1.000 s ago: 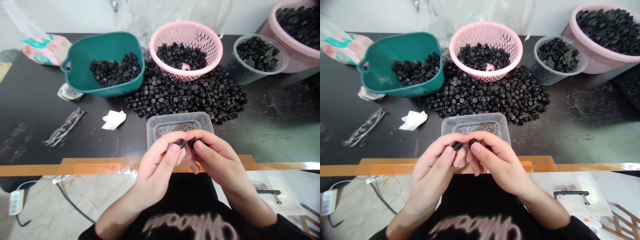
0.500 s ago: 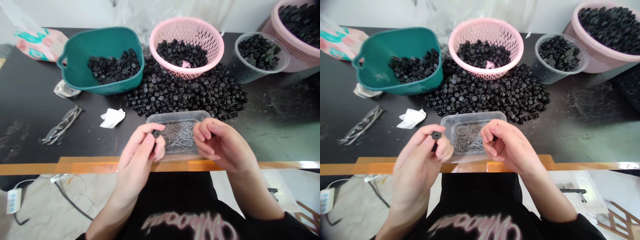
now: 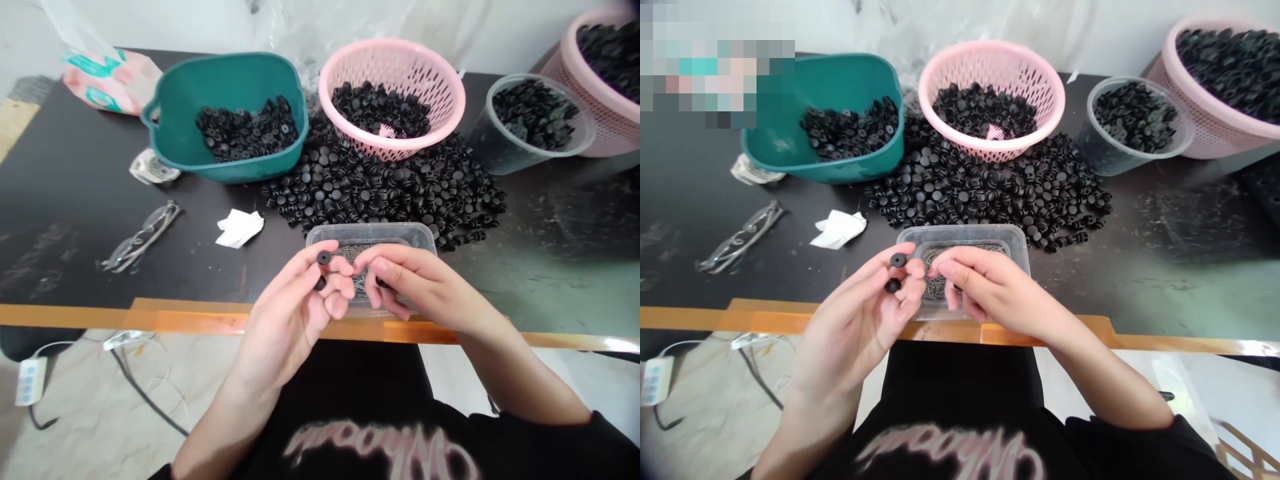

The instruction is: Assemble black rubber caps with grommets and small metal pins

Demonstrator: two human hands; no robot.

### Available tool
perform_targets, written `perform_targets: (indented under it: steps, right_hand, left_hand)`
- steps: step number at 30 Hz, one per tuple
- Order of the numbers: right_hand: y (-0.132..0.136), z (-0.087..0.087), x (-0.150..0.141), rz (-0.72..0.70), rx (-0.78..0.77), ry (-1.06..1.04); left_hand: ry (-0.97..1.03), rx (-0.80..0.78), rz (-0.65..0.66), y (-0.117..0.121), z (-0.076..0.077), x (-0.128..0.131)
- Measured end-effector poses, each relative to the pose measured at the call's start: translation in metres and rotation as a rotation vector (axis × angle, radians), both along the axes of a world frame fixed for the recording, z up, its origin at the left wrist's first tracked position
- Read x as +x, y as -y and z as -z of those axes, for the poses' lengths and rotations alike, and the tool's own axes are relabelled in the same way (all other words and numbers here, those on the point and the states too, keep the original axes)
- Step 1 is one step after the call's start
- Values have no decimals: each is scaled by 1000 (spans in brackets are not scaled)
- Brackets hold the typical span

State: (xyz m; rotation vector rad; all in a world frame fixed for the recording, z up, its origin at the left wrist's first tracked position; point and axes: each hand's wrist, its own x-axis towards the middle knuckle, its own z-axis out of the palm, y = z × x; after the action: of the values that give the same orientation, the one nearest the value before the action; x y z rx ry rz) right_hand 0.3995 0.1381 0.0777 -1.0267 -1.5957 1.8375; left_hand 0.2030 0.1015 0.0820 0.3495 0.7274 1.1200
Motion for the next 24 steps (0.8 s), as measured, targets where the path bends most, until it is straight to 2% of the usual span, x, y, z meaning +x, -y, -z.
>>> perform_targets:
  steps: [4, 7, 10, 13, 15, 19, 24]
  right_hand:
    - [-4, 3, 1, 96, -54, -94]
    - [-11, 4, 4, 97, 9, -18]
    - [-19, 4, 4, 18, 292, 322]
    - [-23, 10, -3, -216, 613, 790]
    - [-21, 15, -8, -350, 693, 938]
    - [-17, 22, -13, -396, 709, 930]
    - [-20, 18, -12, -369, 719, 928]
  left_hand:
    - [111, -15, -7, 1, 1, 6]
    - [92, 28, -2, 2, 4, 5]
    - [-15, 73, -3, 2, 5, 2]
    - [-138, 122, -5, 2, 5, 1]
    - [-212, 152, -34, 2, 5, 0]
    - [-316, 208, -61, 5, 9, -4]
    - [-301, 213, -41, 7, 10, -7]
